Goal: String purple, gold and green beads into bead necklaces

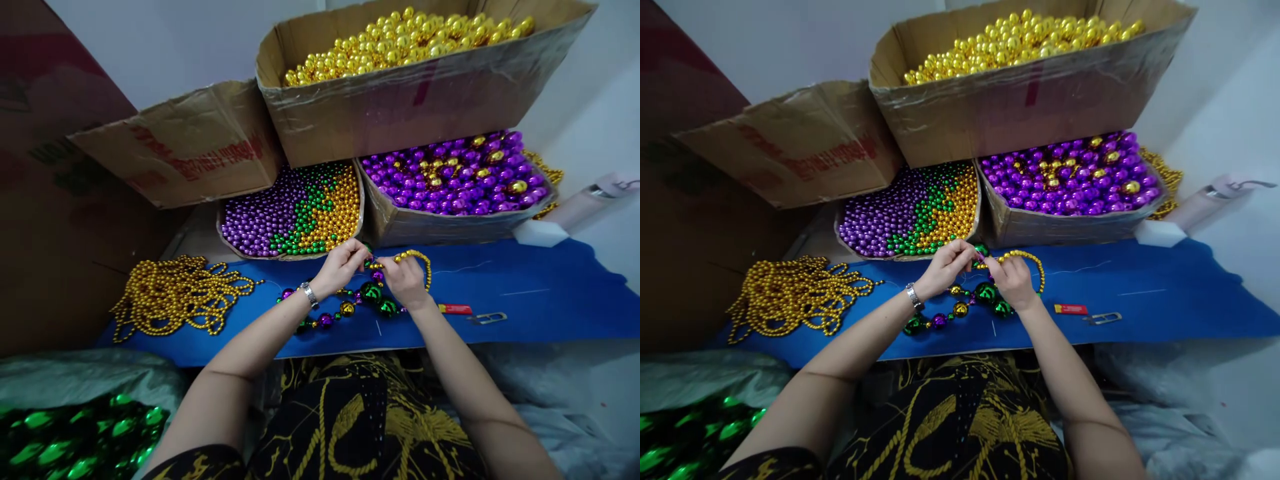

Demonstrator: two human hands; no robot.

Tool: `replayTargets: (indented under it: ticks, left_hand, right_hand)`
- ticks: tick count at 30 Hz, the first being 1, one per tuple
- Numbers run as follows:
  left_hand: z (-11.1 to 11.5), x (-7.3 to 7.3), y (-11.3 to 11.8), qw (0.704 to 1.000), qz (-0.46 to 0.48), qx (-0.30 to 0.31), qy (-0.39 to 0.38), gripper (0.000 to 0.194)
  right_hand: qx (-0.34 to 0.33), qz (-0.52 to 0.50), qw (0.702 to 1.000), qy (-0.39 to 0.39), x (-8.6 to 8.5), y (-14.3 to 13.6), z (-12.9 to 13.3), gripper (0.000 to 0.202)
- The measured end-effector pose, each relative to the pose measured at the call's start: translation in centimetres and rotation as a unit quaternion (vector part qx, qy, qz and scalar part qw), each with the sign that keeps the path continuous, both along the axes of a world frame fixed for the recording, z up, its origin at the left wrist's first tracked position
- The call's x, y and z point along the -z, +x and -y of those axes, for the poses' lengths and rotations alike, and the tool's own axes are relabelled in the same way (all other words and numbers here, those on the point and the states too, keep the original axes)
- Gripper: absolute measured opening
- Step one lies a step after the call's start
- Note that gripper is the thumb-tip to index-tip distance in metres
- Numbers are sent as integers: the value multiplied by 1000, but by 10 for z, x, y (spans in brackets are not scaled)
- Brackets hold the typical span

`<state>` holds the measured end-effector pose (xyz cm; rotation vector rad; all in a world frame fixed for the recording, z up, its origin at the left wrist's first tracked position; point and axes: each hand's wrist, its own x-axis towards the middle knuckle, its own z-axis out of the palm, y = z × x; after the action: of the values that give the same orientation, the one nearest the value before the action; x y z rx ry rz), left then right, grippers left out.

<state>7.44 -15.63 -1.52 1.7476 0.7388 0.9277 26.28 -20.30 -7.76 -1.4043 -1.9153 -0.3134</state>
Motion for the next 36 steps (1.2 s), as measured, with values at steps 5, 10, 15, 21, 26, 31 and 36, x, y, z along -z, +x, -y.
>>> replayTargets:
  ticks: [5,10,15,21,26,31,36]
  left_hand:
    - [-12,-5,-4,995,-78,60,14,28]
    - [-13,-1,0,993,-60,80,-59,29]
    - [-13,9,7,982,77,21,-173,41]
    - [-15,16,6,977,147,-49,-149,38]
    - [-1,25,-3,1000,24,14,-14,32]
    - [18,39,-12,989,-59,33,133,24]
    - [30,46,-16,969,-93,45,223,17]
  right_hand:
    - [-30,50,998,24,1,-3,-12,24]
    - [-33,26,999,12,2,-3,-19,19]
    - [8,-55,998,27,-2,-18,-6,20]
    - [-23,-367,908,-201,7,-52,52,52]
    - [-99,-437,777,-442,6,-33,64,63]
    - [-57,-417,837,-350,-1,-20,45,47]
    - [-74,-550,771,-312,1,-47,34,41]
